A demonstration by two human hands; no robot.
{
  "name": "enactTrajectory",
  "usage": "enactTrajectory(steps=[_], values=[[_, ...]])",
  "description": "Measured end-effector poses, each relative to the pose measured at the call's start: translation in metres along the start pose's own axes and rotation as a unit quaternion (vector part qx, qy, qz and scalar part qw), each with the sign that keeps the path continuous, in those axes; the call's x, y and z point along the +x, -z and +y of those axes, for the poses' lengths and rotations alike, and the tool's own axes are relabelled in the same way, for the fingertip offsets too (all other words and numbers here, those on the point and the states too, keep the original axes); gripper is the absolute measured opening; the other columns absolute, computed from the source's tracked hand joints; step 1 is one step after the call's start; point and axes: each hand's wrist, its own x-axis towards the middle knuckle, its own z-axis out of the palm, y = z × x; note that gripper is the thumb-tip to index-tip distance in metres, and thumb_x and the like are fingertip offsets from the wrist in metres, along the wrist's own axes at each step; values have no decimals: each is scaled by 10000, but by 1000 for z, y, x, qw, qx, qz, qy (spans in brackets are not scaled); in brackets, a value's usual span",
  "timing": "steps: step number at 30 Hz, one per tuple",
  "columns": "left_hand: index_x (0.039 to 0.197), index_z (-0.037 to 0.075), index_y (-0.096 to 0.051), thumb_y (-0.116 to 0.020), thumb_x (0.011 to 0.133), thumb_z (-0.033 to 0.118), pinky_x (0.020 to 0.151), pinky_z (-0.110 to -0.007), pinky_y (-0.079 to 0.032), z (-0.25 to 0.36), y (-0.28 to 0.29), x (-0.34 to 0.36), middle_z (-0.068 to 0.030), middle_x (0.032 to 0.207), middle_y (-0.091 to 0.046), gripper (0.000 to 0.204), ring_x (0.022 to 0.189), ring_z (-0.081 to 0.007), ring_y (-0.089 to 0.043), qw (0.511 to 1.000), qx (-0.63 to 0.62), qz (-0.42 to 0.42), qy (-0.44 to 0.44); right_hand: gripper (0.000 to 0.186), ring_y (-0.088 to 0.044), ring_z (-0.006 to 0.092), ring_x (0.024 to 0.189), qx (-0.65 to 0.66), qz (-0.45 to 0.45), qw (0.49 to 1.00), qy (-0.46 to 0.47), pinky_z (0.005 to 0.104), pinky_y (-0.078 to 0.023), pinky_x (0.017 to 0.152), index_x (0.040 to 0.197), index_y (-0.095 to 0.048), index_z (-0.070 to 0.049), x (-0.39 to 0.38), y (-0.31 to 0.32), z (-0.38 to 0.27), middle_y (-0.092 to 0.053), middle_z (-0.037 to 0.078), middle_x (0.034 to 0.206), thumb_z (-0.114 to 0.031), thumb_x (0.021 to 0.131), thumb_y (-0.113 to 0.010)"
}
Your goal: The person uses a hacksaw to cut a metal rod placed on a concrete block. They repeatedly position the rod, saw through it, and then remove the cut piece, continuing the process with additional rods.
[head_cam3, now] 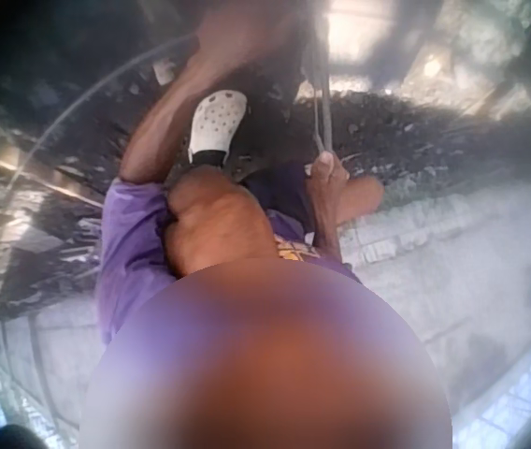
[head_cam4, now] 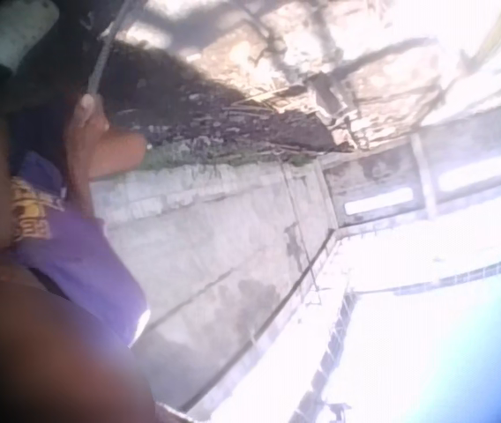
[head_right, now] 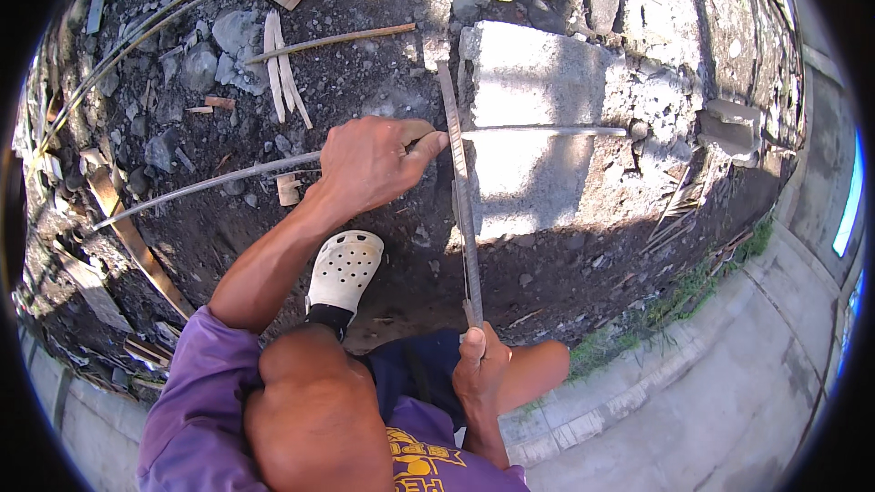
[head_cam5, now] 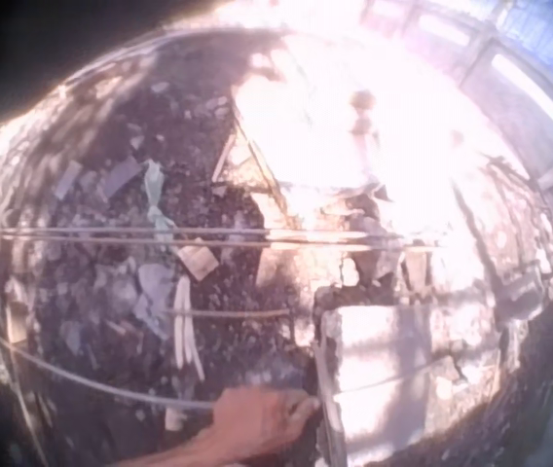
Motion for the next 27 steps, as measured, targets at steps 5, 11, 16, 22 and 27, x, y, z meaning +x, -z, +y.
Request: enactTrajectory(steps=[5, 11, 16, 22, 27], values=[[881, 130, -776, -607, 1015, 480, 609, -515, -527, 3, 3, 0, -163, 698, -698, 411, 679, -397, -702, 1000, 1, -13, 17, 617, -332, 87, 640, -2, -1, 1000, -23, 351, -296, 533, 759, -493, -9, 44, -16, -6, -333, -3, 641, -514, 1112, -464], [967, 164, -798, -576, 1023, 444, 683, -535, -557, 3, 2, -4, -182, 808, -739, 362, 764, -415, -723, 1000, 10, 10, 8, 614, -352, 93, 636, -1, 10, 1000, 18, 338, -315, 546, 746, -484, -29, 71, -35, -18, -359, -2, 627, -520, 1113, -460], [1091, 130, -742, -483, 1057, 491, 765, -532, -534, -5, 3, -1, -196, 917, -734, 445, 917, -443, -701, 999, -16, -42, 7, 615, -369, 113, 636, 4, 7, 1000, 16, 364, -344, 555, 762, -504, -13, 70, -34, -21, -379, 33, 630, -511, 1118, -446], [913, 88, -617, -462, 1083, 430, 701, -563, -521, -13, -4, 3, -177, 782, -681, 412, 779, -446, -667, 996, 52, -41, -53, 585, -346, 126, 670, 1, -5, 1000, 25, 384, -346, 568, 803, -527, 20, 73, -31, -22, -370, 46, 646, -463, 1125, -462], [861, 88, -629, -502, 1086, 378, 593, -549, -520, -19, -12, 1, -182, 712, -660, 388, 701, -422, -670, 980, 108, 53, -160, 584, -375, 113, 653, 26, -5, 1000, -18, 358, -347, 563, 788, -537, 9, 60, -30, -6, -402, 26, 636, -463, 1122, -457]])
